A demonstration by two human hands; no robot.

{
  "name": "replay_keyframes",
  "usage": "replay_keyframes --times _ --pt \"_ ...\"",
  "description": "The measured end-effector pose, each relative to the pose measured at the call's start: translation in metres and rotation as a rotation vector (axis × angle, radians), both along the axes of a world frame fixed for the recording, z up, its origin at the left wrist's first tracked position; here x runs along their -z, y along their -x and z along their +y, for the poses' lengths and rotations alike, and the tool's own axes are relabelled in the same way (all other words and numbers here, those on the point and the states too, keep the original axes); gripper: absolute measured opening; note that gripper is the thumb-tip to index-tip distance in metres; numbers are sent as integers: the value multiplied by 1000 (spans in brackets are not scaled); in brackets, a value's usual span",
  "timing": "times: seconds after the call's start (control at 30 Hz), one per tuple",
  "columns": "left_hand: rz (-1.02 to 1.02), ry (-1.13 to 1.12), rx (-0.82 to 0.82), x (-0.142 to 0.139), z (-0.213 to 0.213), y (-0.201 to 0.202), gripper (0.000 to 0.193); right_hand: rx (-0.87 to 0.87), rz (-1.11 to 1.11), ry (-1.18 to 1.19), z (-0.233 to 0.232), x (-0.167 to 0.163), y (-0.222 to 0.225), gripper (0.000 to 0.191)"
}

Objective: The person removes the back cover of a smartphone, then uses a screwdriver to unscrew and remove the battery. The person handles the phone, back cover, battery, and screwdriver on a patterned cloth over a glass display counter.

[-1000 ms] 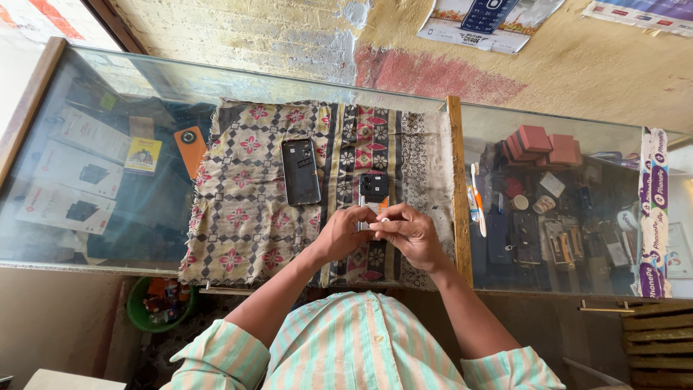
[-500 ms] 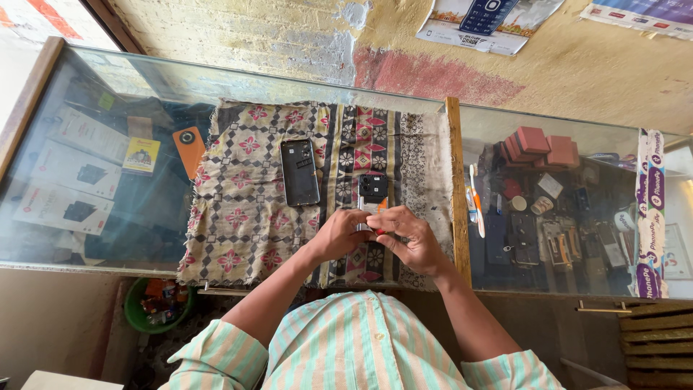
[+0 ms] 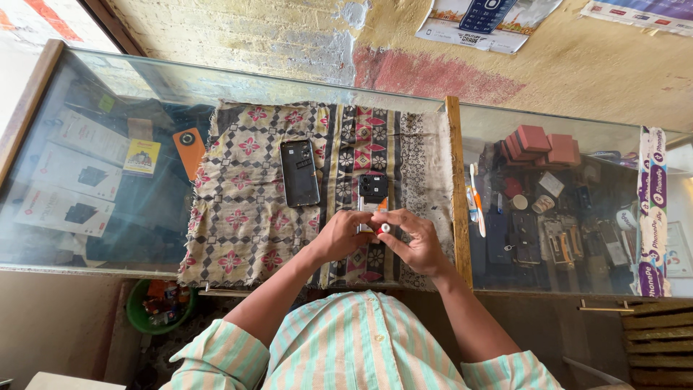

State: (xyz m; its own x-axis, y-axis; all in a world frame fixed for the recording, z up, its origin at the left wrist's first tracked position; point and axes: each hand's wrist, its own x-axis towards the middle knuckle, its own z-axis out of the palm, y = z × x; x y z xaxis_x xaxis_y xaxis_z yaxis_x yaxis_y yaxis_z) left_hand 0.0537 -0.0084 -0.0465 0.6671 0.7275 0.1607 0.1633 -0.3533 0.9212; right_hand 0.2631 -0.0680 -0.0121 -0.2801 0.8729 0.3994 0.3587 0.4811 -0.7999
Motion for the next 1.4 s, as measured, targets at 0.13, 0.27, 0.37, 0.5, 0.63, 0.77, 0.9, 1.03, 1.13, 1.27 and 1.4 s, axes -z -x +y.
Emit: replay_keyframes --times 0.13,0.27,0.37,0.5,0.63,0.77,0.9,1.03,1.13,1.27,1.4 --pt "-56 -69 -39 -6 -1 -2 26 138 -56 14 -1 6 4 32" --pt "198 138 -15 -12 2 3 35 61 -57 33 -1 6 1 32" --pt "233 252 45 -12 3 4 26 5 -57 -5 -1 2 -2 34" --pt "3 -5 3 -9 2 2 30 19 -70 -56 -3 2 2 39" --pt "-15 -26 -20 -2 -1 -3 33 126 -10 57 -6 8 10 35" --pt "-8 -26 74 2 2 1 28 85 -55 10 -7 4 7 35" --pt "80 44 59 2 3 2 24 24 -42 -94 -7 1 5 38" --pt "74 -30 -48 -2 -1 -5 29 123 -28 -27 -10 13 11 43" --pt "117 10 -65 -4 -3 -8 37 155 -59 -73 -10 24 9 39" --pt "40 -132 8 -4 6 0 49 168 11 -20 -9 31 -2 35" --pt "260 -266 36 -2 12 12 58 221 31 -25 -10 30 -14 34"
